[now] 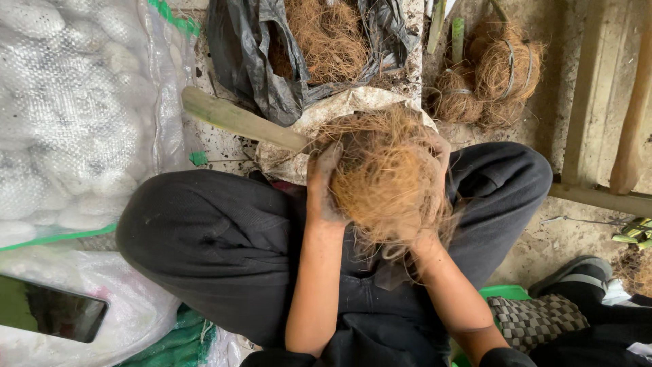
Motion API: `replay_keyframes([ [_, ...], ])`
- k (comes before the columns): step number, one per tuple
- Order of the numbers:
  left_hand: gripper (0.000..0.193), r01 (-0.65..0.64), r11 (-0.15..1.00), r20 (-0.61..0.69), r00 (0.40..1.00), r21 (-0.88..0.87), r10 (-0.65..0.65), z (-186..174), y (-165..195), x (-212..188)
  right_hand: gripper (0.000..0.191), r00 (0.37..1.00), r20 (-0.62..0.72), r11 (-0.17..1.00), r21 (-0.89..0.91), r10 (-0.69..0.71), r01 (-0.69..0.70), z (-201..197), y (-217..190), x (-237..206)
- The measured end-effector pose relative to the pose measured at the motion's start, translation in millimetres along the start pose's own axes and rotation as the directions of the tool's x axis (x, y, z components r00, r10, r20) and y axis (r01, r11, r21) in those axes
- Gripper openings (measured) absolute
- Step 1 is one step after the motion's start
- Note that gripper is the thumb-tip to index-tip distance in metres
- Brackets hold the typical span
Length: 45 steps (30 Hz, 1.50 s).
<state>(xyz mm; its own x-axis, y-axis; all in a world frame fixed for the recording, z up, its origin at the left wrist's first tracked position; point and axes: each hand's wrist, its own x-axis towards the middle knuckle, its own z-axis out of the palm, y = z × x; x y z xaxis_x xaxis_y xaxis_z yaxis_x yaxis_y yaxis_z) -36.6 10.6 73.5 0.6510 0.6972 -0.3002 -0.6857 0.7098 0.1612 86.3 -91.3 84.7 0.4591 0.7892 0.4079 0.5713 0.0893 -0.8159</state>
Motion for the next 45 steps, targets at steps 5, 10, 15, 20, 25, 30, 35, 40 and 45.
replay_keyframes([
  [5,0.054,-0.076,0.981,-0.052,0.995,0.176,0.086,-46.3,-16.0,-2.5,0.044,0.998,0.017,0.986,-0.159,0.055,-0.052,-5.9,-12.4,9.6],
  [10,0.088,-0.123,0.944,0.116,0.989,0.307,0.091,-83.0,-28.1,-3.3,0.045,0.991,-0.12,0.893,-0.438,0.057,-0.105,-19.2,-25.1,29.6],
  [15,0.078,-0.037,0.997,-0.001,0.999,0.067,0.037,-87.0,-28.0,5.1,0.066,0.991,-0.133,0.975,0.222,0.0,0.03,-25.6,-41.7,36.7],
  [20,0.071,0.077,0.996,-0.224,0.972,0.044,-0.065,-65.7,-18.4,3.7,0.052,0.922,-0.274,0.954,0.045,-0.274,0.297,-22.5,-32.3,55.5],
  [25,0.077,-0.084,0.951,0.003,0.996,0.297,0.088,-18.8,-7.6,-5.4,0.024,0.841,-0.153,0.853,-0.162,-0.519,0.497,-16.5,-41.4,49.2],
  [30,0.091,-0.254,0.876,0.336,0.935,0.409,0.114,27.8,9.3,-3.6,0.027,0.98,-0.061,0.981,-0.039,-0.192,0.19,-15.2,-45.6,41.9],
  [35,0.095,-0.154,0.939,0.382,0.924,0.307,0.027,41.7,20.6,-9.7,0.026,0.982,0.049,0.982,-0.052,-0.18,0.183,-22.0,-31.9,39.1],
  [40,0.072,-0.15,0.909,0.307,0.951,0.389,0.025,20.1,13.1,-25.2,0.054,0.993,-0.005,0.97,-0.215,-0.116,0.112,-21.0,-27.8,42.4],
  [45,0.035,0.078,0.997,0.206,0.975,0.02,-0.08,-14.6,2.4,-4.7,0.058,0.908,0.382,0.981,0.15,-0.17,0.12,-52.2,-44.9,51.8],
])
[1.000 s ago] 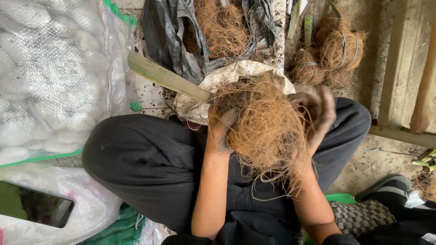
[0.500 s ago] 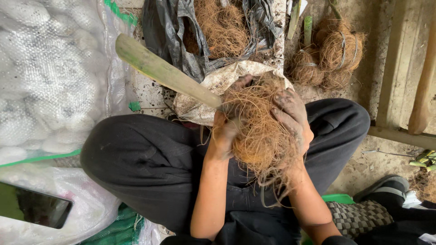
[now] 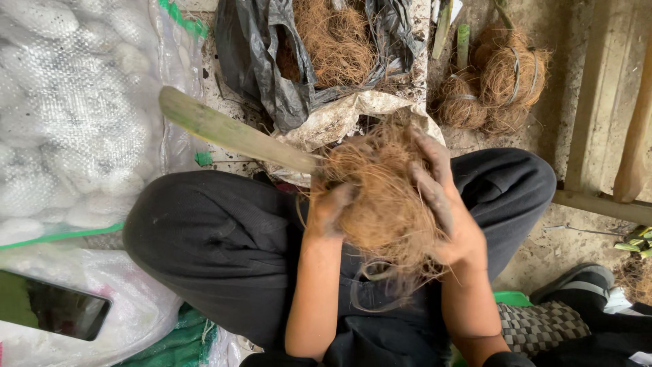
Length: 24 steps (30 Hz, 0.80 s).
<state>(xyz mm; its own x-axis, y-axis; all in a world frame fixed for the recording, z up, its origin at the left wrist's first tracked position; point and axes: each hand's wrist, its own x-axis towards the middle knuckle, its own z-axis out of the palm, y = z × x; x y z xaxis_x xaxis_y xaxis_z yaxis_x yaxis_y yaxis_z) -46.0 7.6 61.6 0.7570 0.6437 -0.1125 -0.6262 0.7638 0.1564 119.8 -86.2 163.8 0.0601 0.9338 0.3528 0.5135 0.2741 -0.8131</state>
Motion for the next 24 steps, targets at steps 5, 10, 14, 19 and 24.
replay_keyframes([
  [5,0.038,-0.045,0.999,-0.658,0.751,0.029,0.053,-32.3,17.4,-3.6,0.04,0.993,-0.091,0.806,0.579,-0.08,0.118,-49.6,23.5,1.2],
  [10,0.033,-0.156,0.987,-0.039,0.987,-0.04,0.155,-35.7,20.7,-8.6,0.017,0.772,-0.586,0.888,0.456,0.249,0.06,-40.7,18.2,-10.2],
  [14,0.04,-0.256,0.824,0.082,0.965,0.505,0.249,-18.8,18.4,-7.1,0.047,0.83,-0.545,0.831,0.512,0.119,0.218,-10.2,-16.9,7.1],
  [19,0.043,-0.281,0.87,0.109,0.96,0.406,0.259,9.2,3.9,-4.9,0.067,0.917,-0.366,0.987,0.057,0.161,-0.151,31.2,-43.1,19.5],
  [24,0.044,-0.191,0.981,-0.136,0.973,-0.017,0.187,19.9,-5.4,-3.0,0.083,0.96,-0.279,0.998,-0.054,0.003,-0.019,41.5,-15.2,18.2],
])
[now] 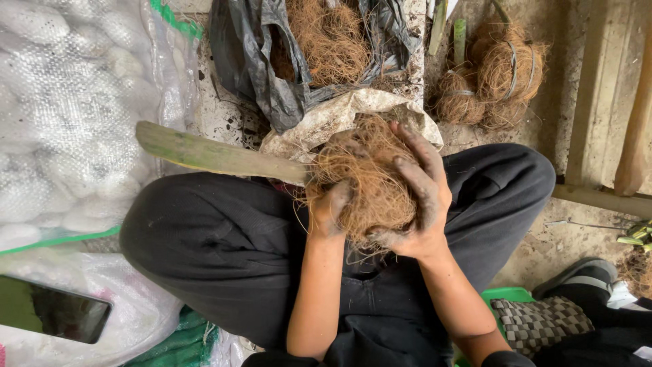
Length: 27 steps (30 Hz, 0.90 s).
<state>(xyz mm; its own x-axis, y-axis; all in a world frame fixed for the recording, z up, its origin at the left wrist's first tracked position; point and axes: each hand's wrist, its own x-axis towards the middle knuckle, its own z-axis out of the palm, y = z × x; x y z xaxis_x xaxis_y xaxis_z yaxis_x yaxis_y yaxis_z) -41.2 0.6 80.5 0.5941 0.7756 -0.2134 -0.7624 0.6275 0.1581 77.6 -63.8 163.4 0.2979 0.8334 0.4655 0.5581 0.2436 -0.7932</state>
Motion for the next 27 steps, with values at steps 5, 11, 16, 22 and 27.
replay_keyframes([
  [5,0.046,-0.021,0.986,-0.048,0.999,-0.163,0.013,5.5,-4.3,-0.7,0.09,0.995,-0.072,0.991,0.104,-0.072,0.08,18.2,23.9,-13.9],
  [11,0.051,-0.196,0.95,0.011,0.98,0.245,0.199,36.3,-9.8,-7.5,0.097,0.972,-0.221,0.988,0.152,0.074,-0.041,28.0,44.5,-37.9],
  [16,0.099,-0.239,0.781,0.219,0.966,0.578,0.134,54.9,1.9,3.7,0.117,0.767,-0.204,0.655,0.675,0.608,-0.34,12.9,51.4,-47.9],
  [22,0.115,-0.503,0.554,0.439,0.861,0.663,0.256,51.1,17.9,21.6,0.108,0.65,0.288,0.094,0.869,0.703,-0.486,-9.5,79.9,-48.8],
  [27,0.096,-0.492,0.481,0.543,0.839,0.725,0.039,36.6,37.8,23.9,0.097,0.518,0.408,-0.091,0.842,0.752,-0.532,-9.0,92.6,-61.5],
])
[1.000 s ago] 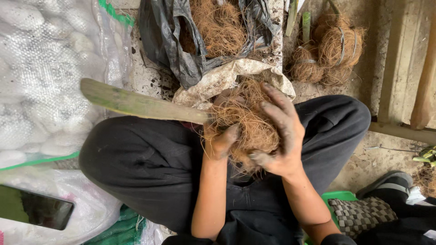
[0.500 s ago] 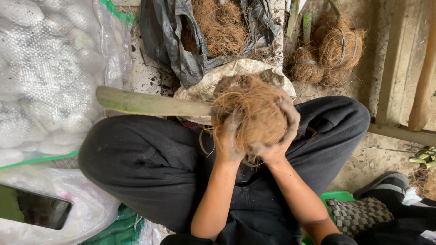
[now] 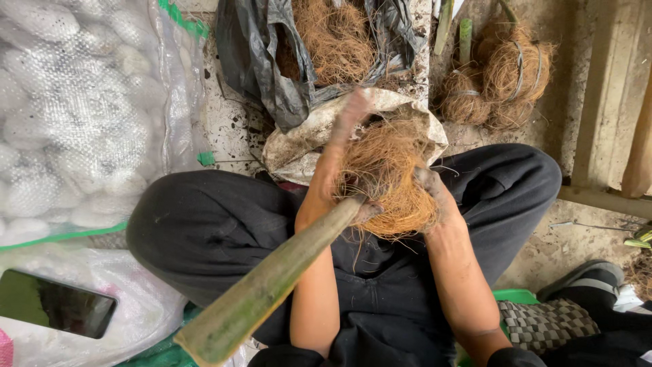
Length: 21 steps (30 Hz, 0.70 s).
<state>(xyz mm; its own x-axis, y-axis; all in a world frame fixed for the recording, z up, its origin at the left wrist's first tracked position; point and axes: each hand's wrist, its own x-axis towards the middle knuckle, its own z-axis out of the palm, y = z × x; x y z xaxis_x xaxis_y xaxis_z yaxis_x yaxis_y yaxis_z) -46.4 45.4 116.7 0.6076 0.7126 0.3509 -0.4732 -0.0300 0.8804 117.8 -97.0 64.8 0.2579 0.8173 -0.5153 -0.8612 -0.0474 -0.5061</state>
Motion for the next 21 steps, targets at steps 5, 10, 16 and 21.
replay_keyframes([
  [5,0.035,-0.085,0.995,0.13,0.988,0.058,0.077,-2.4,-25.7,-5.9,0.087,0.998,0.056,0.997,0.078,0.005,-0.009,10.8,-0.4,-5.0],
  [10,0.029,0.003,0.981,-0.115,0.993,-0.192,-0.025,1.3,-54.7,-19.8,0.092,0.997,0.083,0.987,-0.161,-0.003,0.016,39.5,-15.2,-7.0],
  [16,0.037,0.039,0.707,-0.497,0.683,-0.706,-0.534,20.6,-55.6,-38.9,0.1,0.461,0.517,0.251,-0.425,-0.721,0.87,61.5,3.2,13.7],
  [21,0.047,0.046,0.714,-0.549,0.605,-0.699,-0.576,47.6,-27.9,-24.8,0.102,0.39,0.615,-0.036,-0.563,-0.685,0.825,50.4,23.6,0.7],
])
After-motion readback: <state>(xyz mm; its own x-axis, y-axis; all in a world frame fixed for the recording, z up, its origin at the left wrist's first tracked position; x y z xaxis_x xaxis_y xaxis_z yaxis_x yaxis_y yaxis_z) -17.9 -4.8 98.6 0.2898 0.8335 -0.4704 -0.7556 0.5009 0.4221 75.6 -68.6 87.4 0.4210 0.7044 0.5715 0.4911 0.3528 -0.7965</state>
